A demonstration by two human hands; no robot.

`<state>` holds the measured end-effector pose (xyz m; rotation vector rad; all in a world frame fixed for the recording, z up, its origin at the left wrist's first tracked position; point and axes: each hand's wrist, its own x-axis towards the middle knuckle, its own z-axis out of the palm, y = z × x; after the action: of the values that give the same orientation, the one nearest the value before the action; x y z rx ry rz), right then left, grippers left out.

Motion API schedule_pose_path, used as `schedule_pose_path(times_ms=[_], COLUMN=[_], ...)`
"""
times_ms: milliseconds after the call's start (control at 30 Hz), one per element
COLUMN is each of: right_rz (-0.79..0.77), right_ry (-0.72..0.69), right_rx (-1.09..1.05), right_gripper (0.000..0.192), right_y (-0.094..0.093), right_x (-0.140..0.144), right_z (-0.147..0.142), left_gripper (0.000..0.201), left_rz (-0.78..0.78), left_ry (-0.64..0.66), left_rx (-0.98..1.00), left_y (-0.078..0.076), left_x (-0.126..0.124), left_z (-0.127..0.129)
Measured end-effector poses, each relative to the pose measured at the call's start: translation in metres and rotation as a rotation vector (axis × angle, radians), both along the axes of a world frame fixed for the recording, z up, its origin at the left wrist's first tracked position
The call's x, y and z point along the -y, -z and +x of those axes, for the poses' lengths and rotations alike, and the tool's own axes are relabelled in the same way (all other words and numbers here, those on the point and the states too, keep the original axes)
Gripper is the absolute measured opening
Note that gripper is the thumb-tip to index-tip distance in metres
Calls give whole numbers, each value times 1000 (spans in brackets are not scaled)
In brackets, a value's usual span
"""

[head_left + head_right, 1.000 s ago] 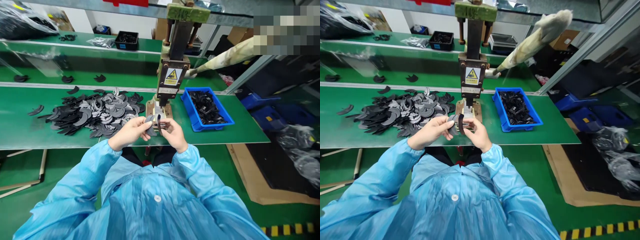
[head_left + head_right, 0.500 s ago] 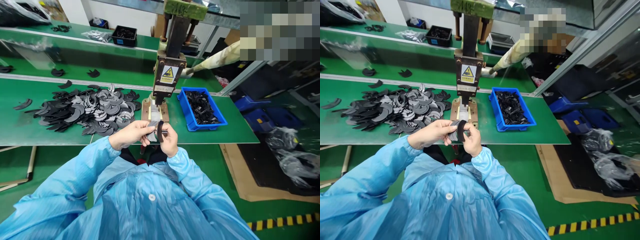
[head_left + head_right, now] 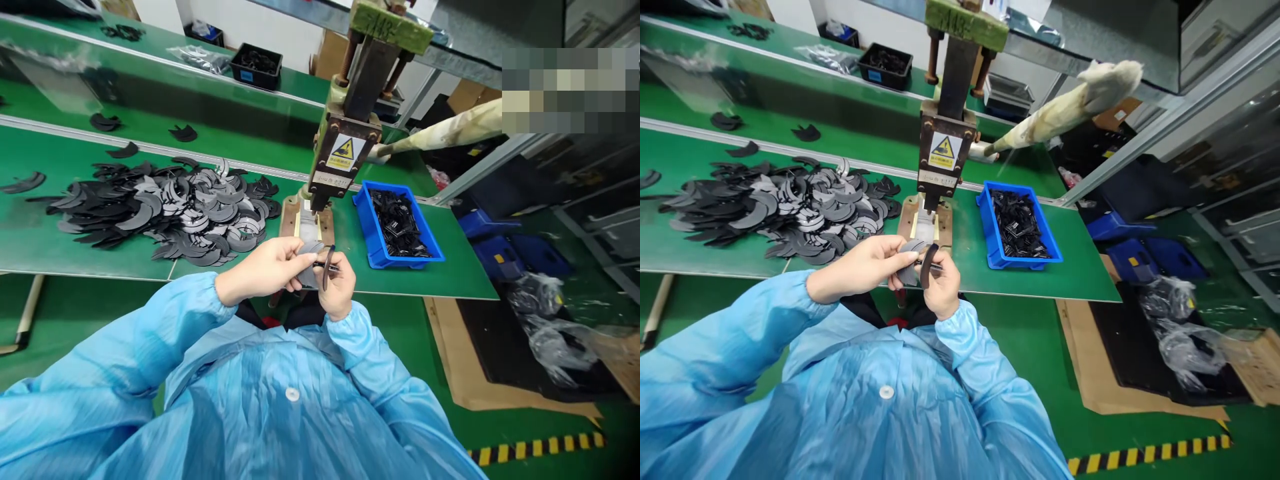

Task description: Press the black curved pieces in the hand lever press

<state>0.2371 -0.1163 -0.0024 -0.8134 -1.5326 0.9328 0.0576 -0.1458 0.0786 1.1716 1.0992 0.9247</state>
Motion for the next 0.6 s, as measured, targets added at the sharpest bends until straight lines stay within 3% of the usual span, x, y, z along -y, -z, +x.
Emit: schedule_pose_path(times_ms=[267, 467, 600], right_rz=[32, 72, 119], right_ry=[6, 20, -27], right_rx=[12, 66, 161], right_gripper=[39, 25, 19], right_y=[2, 15, 13], right_x=[7, 11, 8], right_z=[-1, 4, 14], left_gripper=[49, 53, 55], left_rz=[-10, -134, -164], left_ry=[-12, 98, 133], left_rx=[28, 106, 93], left_y=[3, 10, 17], left_x=[5, -3, -12], left_z=[0, -2, -8])
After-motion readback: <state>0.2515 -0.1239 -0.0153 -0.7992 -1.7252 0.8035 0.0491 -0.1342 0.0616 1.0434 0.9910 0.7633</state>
